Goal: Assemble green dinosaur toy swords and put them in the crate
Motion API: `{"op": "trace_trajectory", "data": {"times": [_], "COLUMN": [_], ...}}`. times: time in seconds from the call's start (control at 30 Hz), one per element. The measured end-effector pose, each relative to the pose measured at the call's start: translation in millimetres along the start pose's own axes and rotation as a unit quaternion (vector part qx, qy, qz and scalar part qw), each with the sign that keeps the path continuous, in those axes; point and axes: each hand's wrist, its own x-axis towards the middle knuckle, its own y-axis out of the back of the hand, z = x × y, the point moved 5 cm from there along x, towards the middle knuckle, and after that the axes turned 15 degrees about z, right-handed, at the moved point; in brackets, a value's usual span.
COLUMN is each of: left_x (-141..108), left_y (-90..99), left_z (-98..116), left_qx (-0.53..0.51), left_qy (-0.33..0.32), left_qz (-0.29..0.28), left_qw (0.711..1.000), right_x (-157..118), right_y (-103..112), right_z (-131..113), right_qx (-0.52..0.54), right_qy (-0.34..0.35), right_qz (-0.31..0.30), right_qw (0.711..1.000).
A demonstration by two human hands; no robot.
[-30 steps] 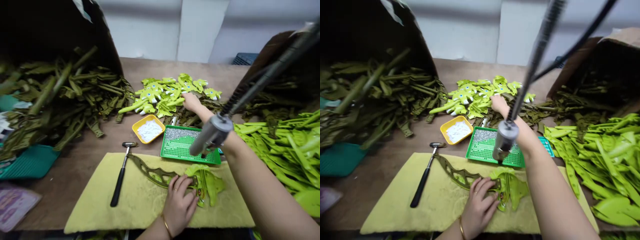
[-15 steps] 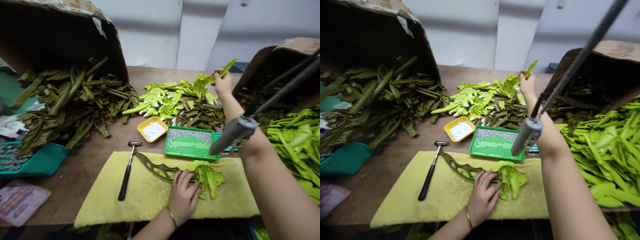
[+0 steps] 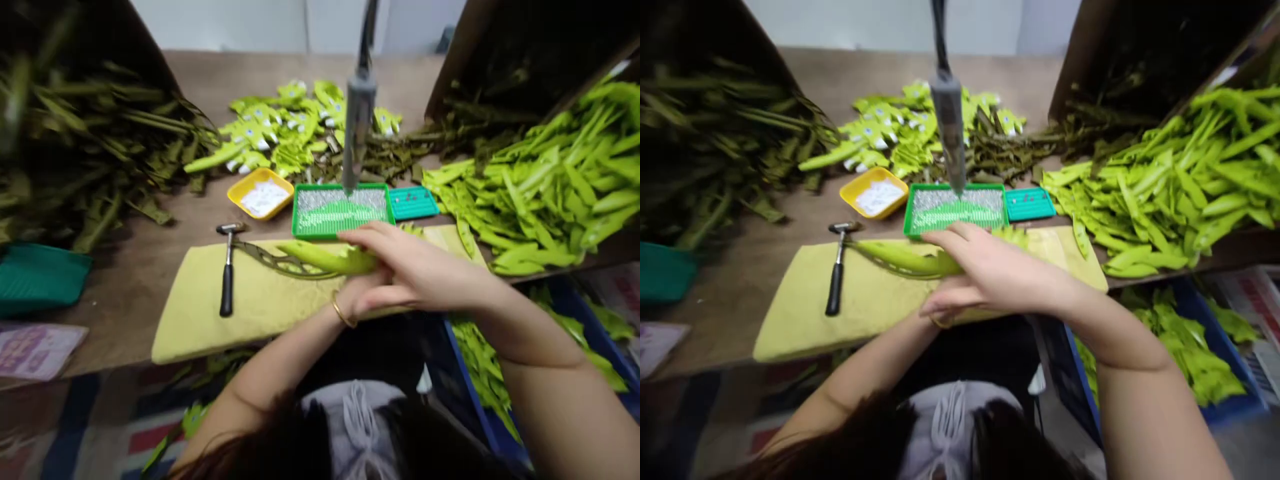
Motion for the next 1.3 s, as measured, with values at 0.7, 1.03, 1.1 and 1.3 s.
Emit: {"op": "trace_trajectory", "data": {"times": [0.7, 1.03, 1.1, 1.3], "left_x": [-63, -65, -66, -69], "left_y": [73.7, 73.4, 73.3, 75.8], "left_z": [-136, -141, -142, -142], "left_qx": [-0.318, -0.327, -0.323, -0.309], "left_qy": [0.465, 0.464, 0.463, 0.467], "left_qz": [0.111, 0.122, 0.120, 0.125], "left_qw": [0.819, 0.814, 0.816, 0.819], "right_x": [-89, -99, -99, -103], "right_y": [-72, -83, -82, -85], "right_z": [92, 92, 90, 86], "right_qx": [-0.030, -0.062, -0.070, -0.093], "right_qy": [-0.136, -0.156, -0.169, -0.177], "right_qz": [0.014, -0.025, -0.034, -0.054], "right_qw": [0.990, 0.985, 0.983, 0.978]}}
